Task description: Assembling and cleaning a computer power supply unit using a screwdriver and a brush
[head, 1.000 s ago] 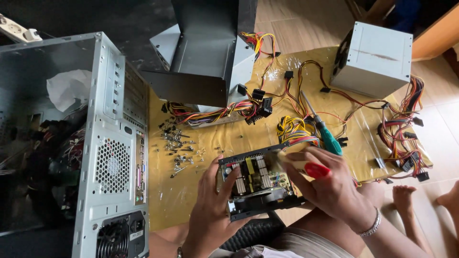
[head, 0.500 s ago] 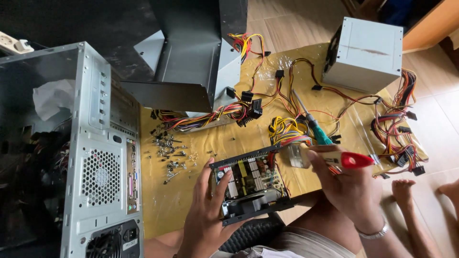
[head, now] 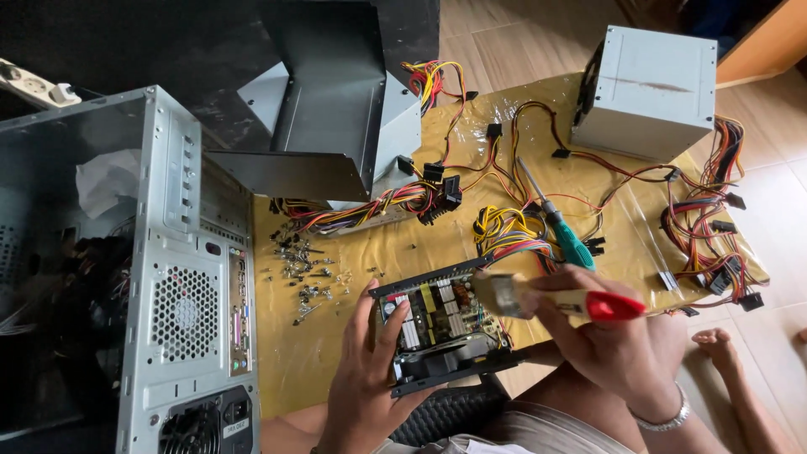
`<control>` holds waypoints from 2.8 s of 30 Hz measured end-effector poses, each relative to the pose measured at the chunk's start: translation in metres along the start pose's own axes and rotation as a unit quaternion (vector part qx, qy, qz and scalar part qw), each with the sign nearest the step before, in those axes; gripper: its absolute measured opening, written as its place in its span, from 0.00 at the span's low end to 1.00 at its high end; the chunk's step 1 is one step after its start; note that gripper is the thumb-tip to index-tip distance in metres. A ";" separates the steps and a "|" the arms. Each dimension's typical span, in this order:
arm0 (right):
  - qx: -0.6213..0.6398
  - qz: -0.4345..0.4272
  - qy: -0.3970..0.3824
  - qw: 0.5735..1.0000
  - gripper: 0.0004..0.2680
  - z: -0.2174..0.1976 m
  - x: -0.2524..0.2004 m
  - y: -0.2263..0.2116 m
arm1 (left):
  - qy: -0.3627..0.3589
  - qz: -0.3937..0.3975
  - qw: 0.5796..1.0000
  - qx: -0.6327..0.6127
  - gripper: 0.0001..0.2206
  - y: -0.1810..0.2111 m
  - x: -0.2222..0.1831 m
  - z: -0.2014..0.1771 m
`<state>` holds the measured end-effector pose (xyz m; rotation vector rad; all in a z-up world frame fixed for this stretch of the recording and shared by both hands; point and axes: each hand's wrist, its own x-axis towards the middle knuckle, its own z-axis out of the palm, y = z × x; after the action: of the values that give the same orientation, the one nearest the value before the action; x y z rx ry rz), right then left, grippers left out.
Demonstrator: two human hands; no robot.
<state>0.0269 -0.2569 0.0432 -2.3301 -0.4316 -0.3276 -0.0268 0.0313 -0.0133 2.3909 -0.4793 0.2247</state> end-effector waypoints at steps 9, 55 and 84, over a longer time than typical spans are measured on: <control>0.034 -0.113 -0.024 0.993 0.12 0.025 0.020 -0.023 | 0.021 0.023 1.000 -0.001 0.43 0.001 0.000 -0.001; 0.031 -0.249 -0.245 0.937 0.07 0.022 0.053 -0.081 | 0.063 0.162 0.985 -0.002 0.50 -0.019 -0.022 0.018; 0.033 -0.086 -0.104 0.990 0.03 0.014 0.044 -0.085 | 0.089 0.132 0.987 -0.024 0.39 -0.012 -0.020 0.009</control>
<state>0.0342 -0.1804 0.1021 -2.2757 -0.7372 -0.1493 -0.0403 0.0399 -0.0326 2.2316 -0.7078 0.5331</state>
